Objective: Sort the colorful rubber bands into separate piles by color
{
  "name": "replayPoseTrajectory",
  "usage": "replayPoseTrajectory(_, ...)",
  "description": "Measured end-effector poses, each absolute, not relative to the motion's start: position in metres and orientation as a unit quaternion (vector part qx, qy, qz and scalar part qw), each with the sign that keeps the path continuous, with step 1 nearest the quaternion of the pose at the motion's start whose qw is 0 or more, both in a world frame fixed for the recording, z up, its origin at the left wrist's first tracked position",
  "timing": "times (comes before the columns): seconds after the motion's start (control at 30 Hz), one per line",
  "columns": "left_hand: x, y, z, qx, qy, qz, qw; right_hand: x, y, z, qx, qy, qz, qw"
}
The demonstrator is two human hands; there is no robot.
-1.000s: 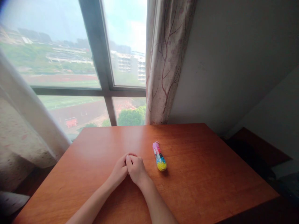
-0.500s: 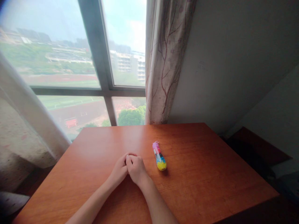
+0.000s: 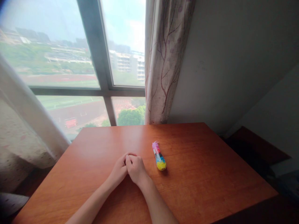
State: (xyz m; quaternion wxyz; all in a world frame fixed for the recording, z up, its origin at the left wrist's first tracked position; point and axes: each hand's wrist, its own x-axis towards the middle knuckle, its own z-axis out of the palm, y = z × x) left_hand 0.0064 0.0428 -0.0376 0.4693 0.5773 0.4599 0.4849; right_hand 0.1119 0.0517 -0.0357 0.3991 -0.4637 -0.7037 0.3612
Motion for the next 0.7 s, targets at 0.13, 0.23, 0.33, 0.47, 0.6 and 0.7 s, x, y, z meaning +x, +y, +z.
replayPoseTrajectory(0.13, 0.0066, 0.0438, -0.0388, 0.579, 0.456, 0.485, 0.471, 0.1117, 0.0524, -0.0383, -0.464, -0.703, 0.36, 0.401)
replayPoseTrajectory(0.23, 0.0068, 0.044, -0.039, 0.578, 0.455, 0.485, 0.473, 0.1114, 0.0528, -0.0399, -0.465, -0.703, 0.359, 0.401)
replayPoseTrajectory(0.33, 0.0067, 0.0434, -0.0386, 0.576, 0.456, 0.486, 0.474, 0.1115, 0.0527, -0.0399, -0.465, -0.704, 0.359, 0.399)
replayPoseTrajectory(0.47, 0.0067, 0.0425, -0.0377, 0.575, 0.457, 0.486, 0.473, 0.1121, 0.0524, -0.0385, -0.466, -0.705, 0.357, 0.398)
replayPoseTrajectory(0.6, 0.0072, 0.0426, -0.0371, 0.575, 0.457, 0.485, 0.474, 0.1126, 0.0521, -0.038, -0.468, -0.706, 0.354, 0.397)
replayPoseTrajectory(0.7, 0.0073, 0.0431, -0.0369, 0.575, 0.457, 0.485, 0.474, 0.1126, 0.0521, -0.0388, -0.468, -0.706, 0.353, 0.397)
